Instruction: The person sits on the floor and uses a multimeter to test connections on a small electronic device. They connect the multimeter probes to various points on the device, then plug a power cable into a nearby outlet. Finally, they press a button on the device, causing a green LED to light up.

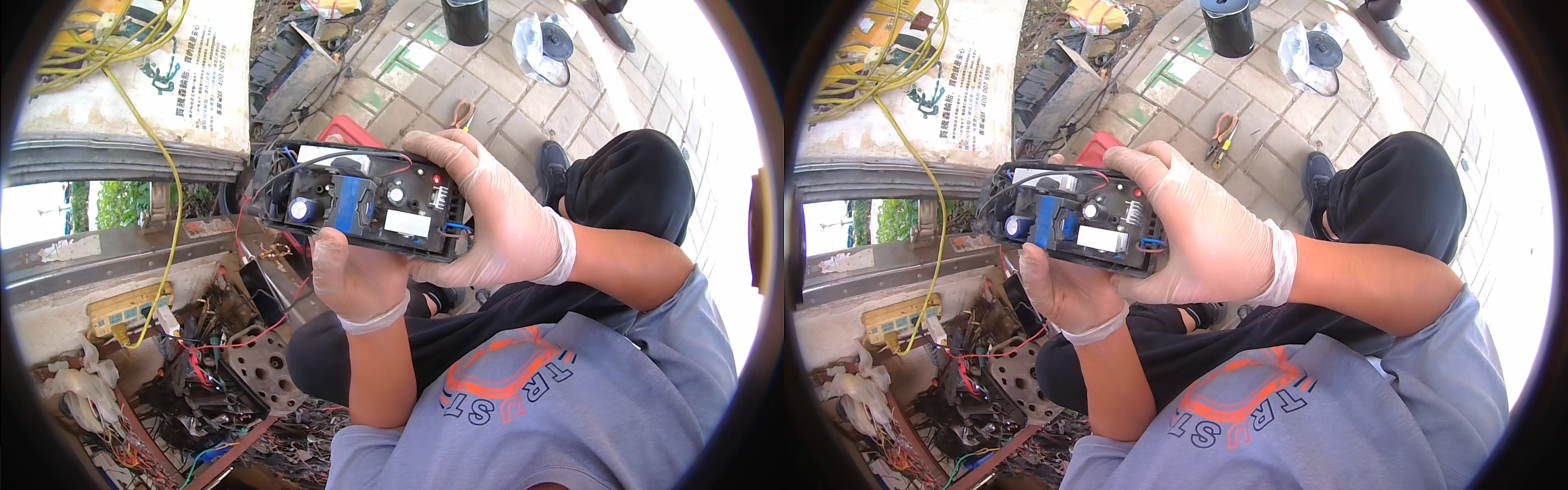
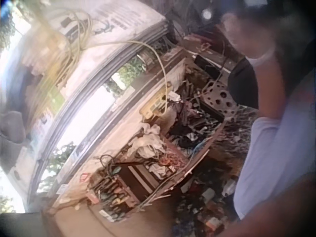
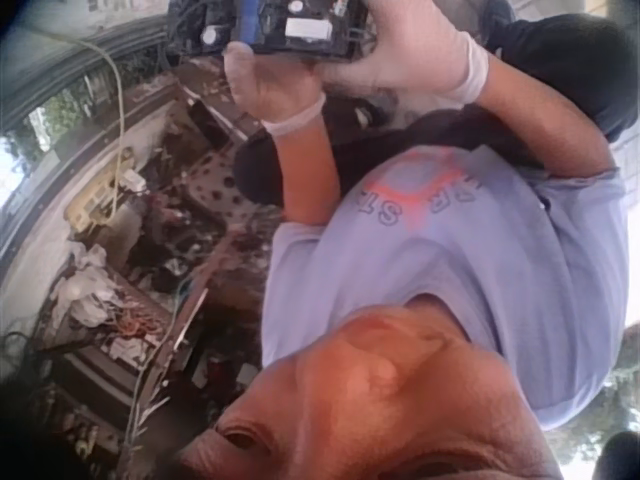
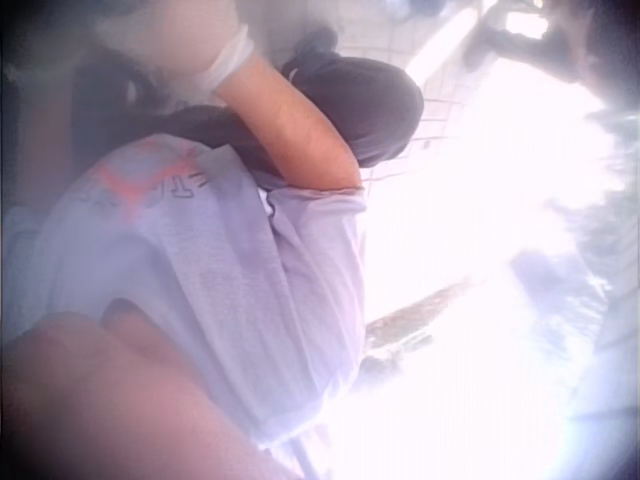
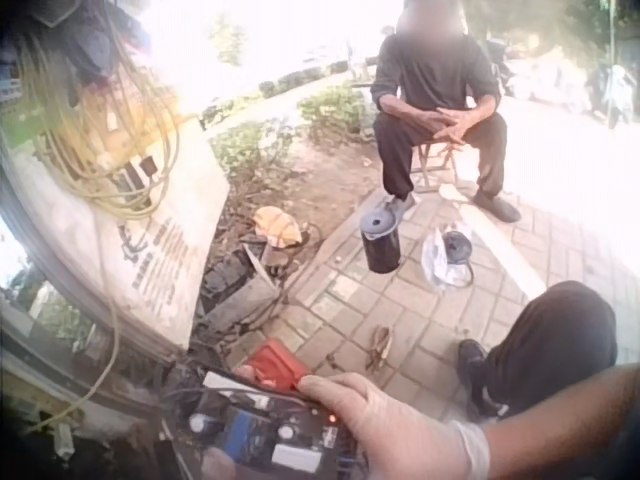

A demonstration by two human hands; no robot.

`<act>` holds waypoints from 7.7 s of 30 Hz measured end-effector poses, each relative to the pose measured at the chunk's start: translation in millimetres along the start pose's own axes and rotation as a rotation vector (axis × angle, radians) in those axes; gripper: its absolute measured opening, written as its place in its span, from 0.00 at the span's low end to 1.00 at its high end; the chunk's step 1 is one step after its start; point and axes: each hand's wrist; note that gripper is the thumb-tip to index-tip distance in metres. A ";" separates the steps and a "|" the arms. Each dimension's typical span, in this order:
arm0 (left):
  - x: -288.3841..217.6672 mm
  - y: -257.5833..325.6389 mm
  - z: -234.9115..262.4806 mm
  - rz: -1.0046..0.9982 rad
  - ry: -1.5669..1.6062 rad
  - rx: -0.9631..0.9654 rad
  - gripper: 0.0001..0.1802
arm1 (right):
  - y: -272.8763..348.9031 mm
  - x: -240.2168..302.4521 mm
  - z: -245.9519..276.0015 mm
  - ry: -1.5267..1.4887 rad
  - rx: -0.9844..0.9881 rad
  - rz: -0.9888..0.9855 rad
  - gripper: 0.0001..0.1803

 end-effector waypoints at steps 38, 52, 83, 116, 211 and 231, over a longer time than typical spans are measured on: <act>10.3 16.3 -7.4 -0.017 -0.030 -0.189 0.37 | 2.4 -8.5 -1.6 0.102 -0.059 0.180 0.52; 7.5 19.8 3.8 -0.071 -0.249 -0.093 0.34 | 5.2 -5.1 6.5 0.142 -0.021 0.230 0.53; 4.0 19.9 21.2 -0.008 -0.123 -0.277 0.30 | -8.2 -24.3 22.5 -0.690 0.179 -0.882 0.43; 18.0 24.8 32.3 0.081 -0.159 -0.212 0.27 | -7.5 -34.0 21.6 -0.590 0.192 -0.771 0.29; 41.8 34.4 7.8 0.287 -0.158 -0.133 0.40 | -1.4 -37.3 -4.0 -0.643 -0.054 -0.911 0.26; 31.6 27.8 4.6 0.242 -0.151 -0.269 0.40 | -2.3 -29.6 -9.0 -0.710 0.034 -0.992 0.30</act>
Point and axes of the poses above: each hand's wrist, its own y-axis away from the middle knuckle, its own z-axis out of the back of the hand, x = y × z, and after that the axes turned 8 degrees about -x, right-handed
